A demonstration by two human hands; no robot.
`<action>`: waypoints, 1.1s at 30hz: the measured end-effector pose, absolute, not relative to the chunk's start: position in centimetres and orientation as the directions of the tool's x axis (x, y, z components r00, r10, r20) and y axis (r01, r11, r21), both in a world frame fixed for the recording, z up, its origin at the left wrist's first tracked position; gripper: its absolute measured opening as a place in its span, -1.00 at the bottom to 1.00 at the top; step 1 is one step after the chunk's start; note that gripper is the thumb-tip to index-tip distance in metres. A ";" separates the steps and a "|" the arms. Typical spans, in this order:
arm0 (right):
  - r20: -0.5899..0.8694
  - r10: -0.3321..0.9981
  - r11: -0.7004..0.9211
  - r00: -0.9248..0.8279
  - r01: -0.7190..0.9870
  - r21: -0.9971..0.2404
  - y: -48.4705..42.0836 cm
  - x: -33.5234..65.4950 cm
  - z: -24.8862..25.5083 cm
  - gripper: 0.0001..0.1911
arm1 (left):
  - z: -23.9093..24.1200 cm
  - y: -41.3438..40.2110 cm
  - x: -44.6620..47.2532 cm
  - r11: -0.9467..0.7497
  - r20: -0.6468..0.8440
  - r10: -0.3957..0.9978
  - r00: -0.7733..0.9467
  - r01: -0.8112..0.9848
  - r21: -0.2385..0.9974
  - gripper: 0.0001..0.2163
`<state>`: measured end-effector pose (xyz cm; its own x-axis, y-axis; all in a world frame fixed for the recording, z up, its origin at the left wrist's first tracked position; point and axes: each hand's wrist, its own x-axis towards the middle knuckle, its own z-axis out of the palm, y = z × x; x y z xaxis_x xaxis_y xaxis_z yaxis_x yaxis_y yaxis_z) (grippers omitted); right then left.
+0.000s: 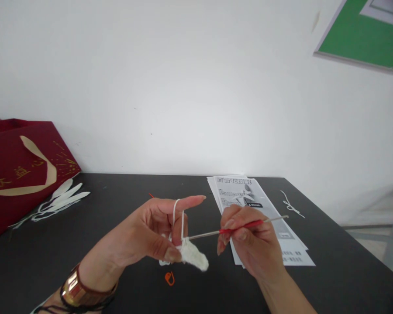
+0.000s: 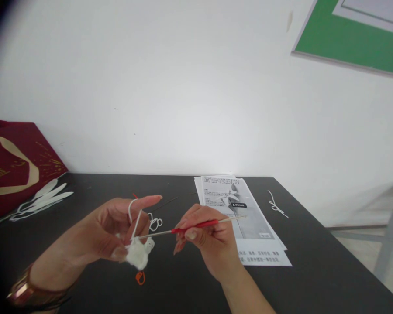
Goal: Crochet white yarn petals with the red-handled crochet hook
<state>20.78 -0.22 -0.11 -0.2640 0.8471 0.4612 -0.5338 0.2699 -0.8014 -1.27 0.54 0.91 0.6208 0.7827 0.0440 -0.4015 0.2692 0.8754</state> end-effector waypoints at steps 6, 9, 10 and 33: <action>0.453 0.845 0.270 -0.284 -0.504 -0.820 -0.2 21.1 0.1 -0.95 | 1.1 0.4 -1.3 0.255 0.051 0.761 0.646 -0.371 0.893 -0.39; 0.450 0.837 0.266 -0.311 -0.488 -0.831 -0.2 21.3 0.2 -0.94 | 1.1 0.3 -1.2 0.274 0.042 0.745 0.666 -0.363 0.891 -0.41; 0.451 0.831 0.266 -0.324 -0.481 -0.836 -0.1 21.4 0.2 -0.94 | 1.1 0.4 -1.2 0.289 0.037 0.736 0.676 -0.363 0.886 -0.41; 0.441 0.834 0.280 -0.332 -0.434 -0.856 -0.1 21.8 0.2 -0.95 | 1.7 0.3 -0.6 0.101 0.071 0.686 0.724 -0.191 0.976 -0.39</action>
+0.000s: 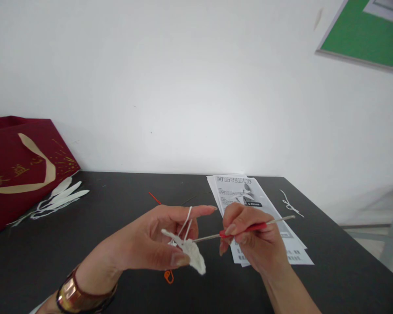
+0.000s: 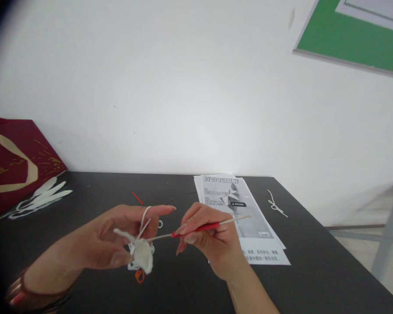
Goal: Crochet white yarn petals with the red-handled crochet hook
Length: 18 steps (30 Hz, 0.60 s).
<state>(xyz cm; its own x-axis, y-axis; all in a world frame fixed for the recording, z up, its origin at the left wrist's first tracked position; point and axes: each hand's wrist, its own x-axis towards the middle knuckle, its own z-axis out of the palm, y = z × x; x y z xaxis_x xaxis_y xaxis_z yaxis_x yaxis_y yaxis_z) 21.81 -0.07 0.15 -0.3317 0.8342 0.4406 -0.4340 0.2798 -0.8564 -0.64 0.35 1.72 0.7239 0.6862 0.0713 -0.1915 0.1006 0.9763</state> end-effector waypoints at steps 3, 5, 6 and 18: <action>0.438 0.838 0.283 -0.325 -0.426 -0.859 -0.1 21.8 0.1 -0.95 | 2.2 0.0 -0.1 0.061 0.038 0.742 0.669 -0.124 0.990 -0.42; 0.449 0.839 0.294 -0.309 -0.437 -0.850 -0.1 21.8 0.1 -0.95 | 2.3 -0.2 0.1 0.042 0.020 0.781 0.624 -0.085 0.996 -0.48; 0.454 0.837 0.298 -0.304 -0.443 -0.845 -0.1 21.8 0.0 -0.95 | 2.4 -0.3 0.2 0.031 0.016 0.797 0.604 -0.068 0.997 -0.51; 0.462 0.834 0.301 -0.303 -0.452 -0.840 0.0 21.7 0.1 -0.95 | 1.3 -0.3 0.0 0.289 -0.024 0.745 0.667 -0.290 0.912 -0.29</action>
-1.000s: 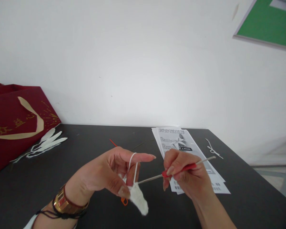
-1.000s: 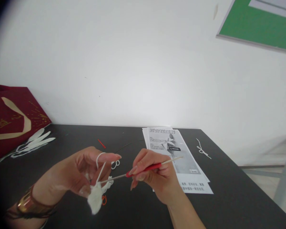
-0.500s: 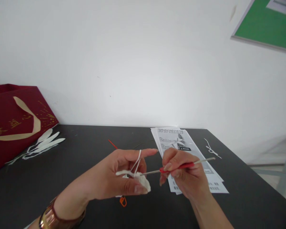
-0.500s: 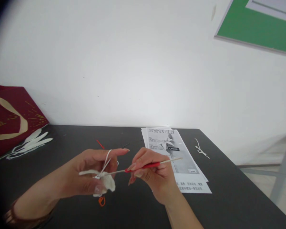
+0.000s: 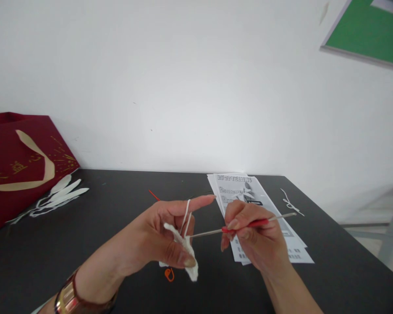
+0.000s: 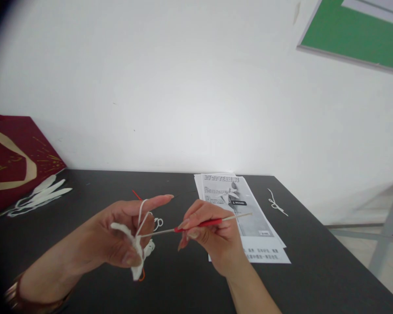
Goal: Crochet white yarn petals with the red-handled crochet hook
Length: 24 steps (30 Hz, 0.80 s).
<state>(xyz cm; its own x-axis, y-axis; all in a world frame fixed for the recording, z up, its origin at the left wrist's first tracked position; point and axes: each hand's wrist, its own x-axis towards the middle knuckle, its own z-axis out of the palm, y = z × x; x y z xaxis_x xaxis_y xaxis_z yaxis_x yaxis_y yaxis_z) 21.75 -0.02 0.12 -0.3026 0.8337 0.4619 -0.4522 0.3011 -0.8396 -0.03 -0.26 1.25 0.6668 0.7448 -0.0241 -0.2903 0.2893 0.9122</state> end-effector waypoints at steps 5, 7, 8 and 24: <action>0.475 0.823 0.301 -0.314 -0.468 -0.831 0.0 21.9 0.1 -0.95 | 0.5 -0.2 0.1 0.368 0.000 0.712 0.702 -0.374 0.851 -0.25; 0.487 0.813 0.298 -0.319 -0.490 -0.819 0.1 21.8 0.0 -0.94 | 0.5 -0.1 0.0 0.407 -0.005 0.695 0.719 -0.387 0.827 -0.26; 0.491 0.810 0.297 -0.321 -0.499 -0.814 0.1 21.8 0.0 -0.94 | 0.5 -0.1 0.0 0.426 -0.011 0.688 0.726 -0.392 0.816 -0.27; 0.256 0.918 0.017 -0.304 -0.615 -0.788 0.1 20.6 -0.2 -0.89 | 1.2 -0.4 0.1 0.341 -0.076 0.749 0.658 -0.285 0.896 -0.36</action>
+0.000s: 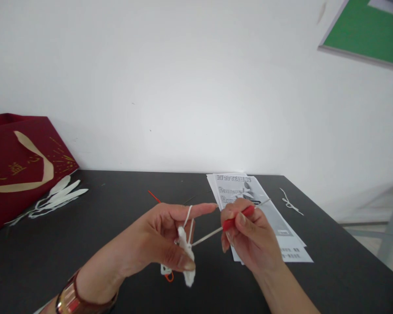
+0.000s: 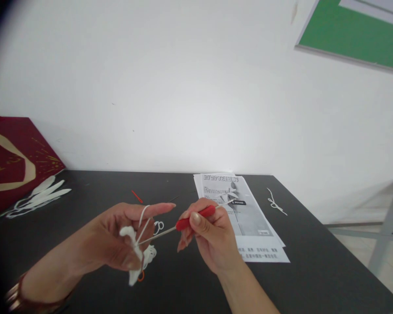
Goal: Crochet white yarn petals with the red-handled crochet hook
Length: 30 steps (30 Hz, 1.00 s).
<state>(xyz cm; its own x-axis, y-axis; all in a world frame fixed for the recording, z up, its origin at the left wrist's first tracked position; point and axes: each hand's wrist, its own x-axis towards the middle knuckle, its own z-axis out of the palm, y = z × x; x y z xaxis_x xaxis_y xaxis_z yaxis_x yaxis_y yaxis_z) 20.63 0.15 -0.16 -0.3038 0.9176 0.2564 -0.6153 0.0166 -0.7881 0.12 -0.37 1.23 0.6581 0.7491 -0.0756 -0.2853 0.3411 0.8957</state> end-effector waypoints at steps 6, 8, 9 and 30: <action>0.053 0.985 -0.070 -0.163 -0.664 -0.744 0.2 18.6 -0.8 -0.86 | 1.6 -0.5 2.4 0.156 0.005 0.907 0.422 -0.347 0.925 -0.42; 0.051 0.994 -0.024 -0.095 -0.657 -0.753 0.0 18.2 -1.0 -0.84 | 1.1 -0.6 3.1 0.150 0.003 0.933 0.360 -0.395 0.906 -0.36; 0.061 0.997 0.015 -0.049 -0.641 -0.767 -0.1 18.0 -1.1 -0.84 | 0.8 -0.6 3.4 0.140 0.002 0.946 0.325 -0.414 0.900 -0.33; 0.014 0.994 -0.042 -0.109 -0.493 -0.869 0.8 18.3 -1.8 -0.78 | -0.4 -0.4 4.6 0.015 0.038 0.990 0.134 -0.375 0.927 -0.49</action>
